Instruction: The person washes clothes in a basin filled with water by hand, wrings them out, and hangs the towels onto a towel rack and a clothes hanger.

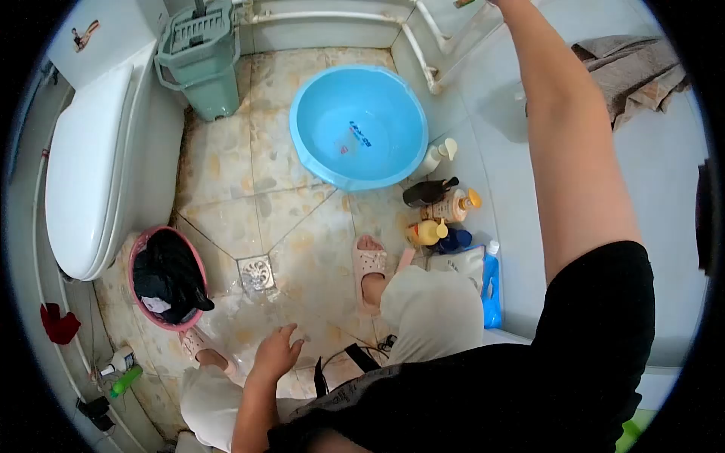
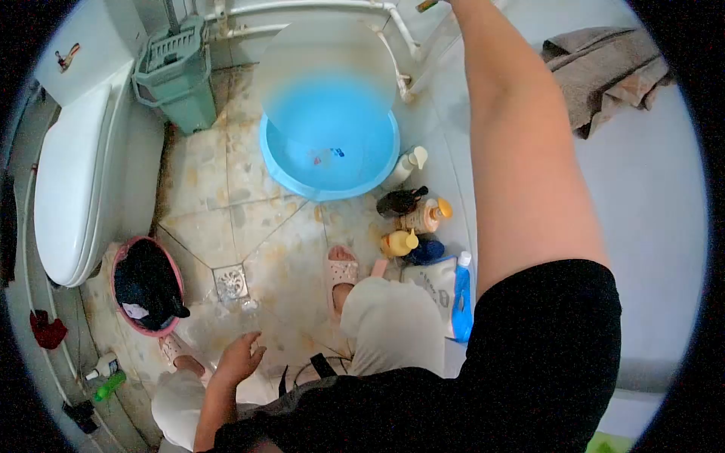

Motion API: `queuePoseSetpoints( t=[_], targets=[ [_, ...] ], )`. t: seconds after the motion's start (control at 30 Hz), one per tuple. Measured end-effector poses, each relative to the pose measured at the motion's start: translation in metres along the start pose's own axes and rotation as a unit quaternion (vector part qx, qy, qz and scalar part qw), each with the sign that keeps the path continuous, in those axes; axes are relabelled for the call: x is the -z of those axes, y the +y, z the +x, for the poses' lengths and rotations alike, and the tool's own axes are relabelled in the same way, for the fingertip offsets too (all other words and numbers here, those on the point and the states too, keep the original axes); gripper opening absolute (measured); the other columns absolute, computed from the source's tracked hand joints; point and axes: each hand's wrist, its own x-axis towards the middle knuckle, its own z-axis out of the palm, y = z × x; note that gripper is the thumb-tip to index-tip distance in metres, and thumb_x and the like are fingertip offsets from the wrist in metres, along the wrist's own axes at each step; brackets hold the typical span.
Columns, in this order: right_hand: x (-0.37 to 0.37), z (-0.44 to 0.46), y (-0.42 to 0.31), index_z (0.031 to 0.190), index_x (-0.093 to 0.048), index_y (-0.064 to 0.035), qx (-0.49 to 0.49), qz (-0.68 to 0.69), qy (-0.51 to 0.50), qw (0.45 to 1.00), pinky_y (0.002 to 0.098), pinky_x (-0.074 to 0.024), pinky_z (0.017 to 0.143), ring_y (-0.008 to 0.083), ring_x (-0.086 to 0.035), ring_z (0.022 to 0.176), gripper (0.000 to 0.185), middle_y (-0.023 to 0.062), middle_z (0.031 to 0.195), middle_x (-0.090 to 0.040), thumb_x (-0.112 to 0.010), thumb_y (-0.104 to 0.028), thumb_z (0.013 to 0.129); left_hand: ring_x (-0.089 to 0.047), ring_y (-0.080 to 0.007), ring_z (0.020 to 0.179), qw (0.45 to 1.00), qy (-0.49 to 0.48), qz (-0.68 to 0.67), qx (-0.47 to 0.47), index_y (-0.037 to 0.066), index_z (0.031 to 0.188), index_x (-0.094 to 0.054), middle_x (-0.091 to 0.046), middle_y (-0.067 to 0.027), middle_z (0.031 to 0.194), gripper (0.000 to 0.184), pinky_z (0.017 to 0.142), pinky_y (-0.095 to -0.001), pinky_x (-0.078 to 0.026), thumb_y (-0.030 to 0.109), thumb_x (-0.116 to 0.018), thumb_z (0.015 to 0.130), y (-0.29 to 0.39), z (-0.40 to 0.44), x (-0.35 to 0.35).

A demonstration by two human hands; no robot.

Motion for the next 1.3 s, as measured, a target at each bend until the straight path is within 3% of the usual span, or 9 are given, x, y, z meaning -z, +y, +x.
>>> queuePoseSetpoints(
  t=[0.13, 0.27, 0.5, 0.57, 0.67, 0.83, 0.97, 1.03, 1.3],
  targets=[
    [0.003, -0.041, 0.002, 0.077, -0.058, 0.0016, -0.053, 0.15, 0.112, 0.981, 0.0406, -0.0426, 0.07, 0.0365, -0.053, 0.081, 0.021, 0.0233, 0.082, -0.056, -0.047, -0.016, 0.072, -0.05, -0.0352, 0.09, 0.999, 0.027, -0.004, -0.029, 0.004, 0.108, -0.047, -0.052, -0.0191, 0.1, 0.037, 0.076, -0.0397, -0.041, 0.021, -0.053, 0.075, -0.001, 0.003, -0.006],
    [0.014, -0.065, 0.008, 0.079, -0.057, 0.0024, -0.024, 0.144, 0.102, 0.984, 0.0405, -0.0425, 0.071, 0.0371, -0.053, 0.081, 0.021, 0.0231, 0.082, -0.056, -0.047, -0.014, 0.072, -0.05, -0.0351, 0.089, 0.999, 0.036, -0.011, -0.033, 0.004, 0.108, -0.047, -0.052, -0.0191, 0.1, 0.037, 0.076, -0.0394, -0.041, 0.021, -0.053, 0.076, 0.002, 0.004, -0.004],
    [0.015, -0.065, 0.021, 0.084, -0.056, 0.0011, 0.046, -0.076, 0.041, 0.995, 0.0371, -0.0453, 0.065, 0.0312, -0.055, 0.074, 0.021, 0.0187, 0.084, -0.057, -0.046, -0.015, 0.075, -0.05, -0.035, 0.089, 0.999, 0.047, 0.0, -0.023, 0.004, 0.106, -0.047, -0.052, -0.0194, 0.098, 0.036, 0.075, -0.0399, -0.041, 0.021, -0.052, 0.076, 0.003, -0.008, -0.003],
    [0.054, -0.103, -0.014, 0.121, -0.035, -0.0054, -0.024, -0.122, -0.089, 0.988, 0.0451, -0.0291, 0.094, 0.0307, -0.021, 0.122, 0.05, 0.0107, 0.13, -0.028, -0.043, -0.031, 0.079, -0.05, -0.0348, 0.089, 0.998, 0.059, -0.009, -0.037, 0.004, 0.106, -0.048, -0.052, -0.0194, 0.098, 0.036, 0.075, -0.0401, -0.041, 0.022, -0.052, 0.076, -0.003, -0.008, -0.009],
    [0.048, -0.124, -0.029, 0.118, -0.038, -0.0061, -0.047, -0.127, 0.02, 0.991, 0.0479, -0.0275, 0.094, 0.0298, -0.023, 0.121, 0.044, 0.0093, 0.129, -0.03, -0.042, -0.025, 0.079, -0.051, -0.0345, 0.089, 0.997, 0.068, -0.012, -0.044, 0.004, 0.106, -0.048, -0.053, -0.0194, 0.097, 0.036, 0.075, -0.0405, -0.041, 0.022, -0.052, 0.076, -0.005, -0.019, -0.006],
    [-0.02, -0.148, -0.027, 0.118, -0.038, -0.0048, -0.065, 0.01, 0.008, 0.998, 0.0447, -0.0286, 0.094, 0.0291, -0.027, 0.119, 0.044, 0.0128, 0.126, -0.032, -0.041, -0.018, 0.076, -0.051, -0.0351, 0.088, 0.994, 0.083, 0.008, -0.068, 0.003, 0.106, -0.048, -0.053, -0.0198, 0.096, 0.036, 0.075, -0.0409, -0.041, 0.022, -0.052, 0.076, 0.0, -0.028, -0.003],
    [-0.066, -0.211, -0.069, 0.106, -0.049, -0.0019, 0.026, 0.081, -0.085, 0.993, 0.038, -0.0357, 0.089, 0.0313, -0.041, 0.106, 0.036, 0.0198, 0.114, -0.043, -0.049, -0.016, 0.073, -0.05, -0.0357, 0.089, 0.996, 0.073, 0.003, -0.054, 0.003, 0.106, -0.047, -0.053, -0.0199, 0.097, 0.035, 0.075, -0.0409, -0.041, 0.021, -0.052, 0.076, -0.001, -0.029, -0.001],
    [-0.045, -0.25, -0.112, 0.104, -0.051, -0.0024, 0.042, 0.155, -0.235, 0.959, 0.0378, -0.037, 0.087, 0.0328, -0.046, 0.1, 0.035, 0.0201, 0.108, -0.048, -0.048, -0.021, 0.074, -0.05, -0.0358, 0.089, 0.995, 0.082, -0.008, -0.048, 0.003, 0.106, -0.048, -0.053, -0.0198, 0.097, 0.035, 0.075, -0.0408, -0.041, 0.021, -0.052, 0.076, -0.005, -0.032, -0.008],
    [-0.043, -0.379, -0.282, 0.098, -0.057, -0.0026, 0.297, 0.282, -0.385, 0.827, 0.037, -0.0385, 0.084, 0.0337, -0.051, 0.093, 0.035, 0.0192, 0.1, -0.055, -0.043, -0.029, 0.08, -0.051, -0.0343, 0.089, 0.994, 0.073, 0.001, -0.076, 0.004, 0.107, -0.047, -0.053, -0.0174, 0.098, 0.036, 0.076, -0.0405, -0.042, 0.02, -0.053, 0.075, -0.01, -0.032, -0.013]
  ],
)
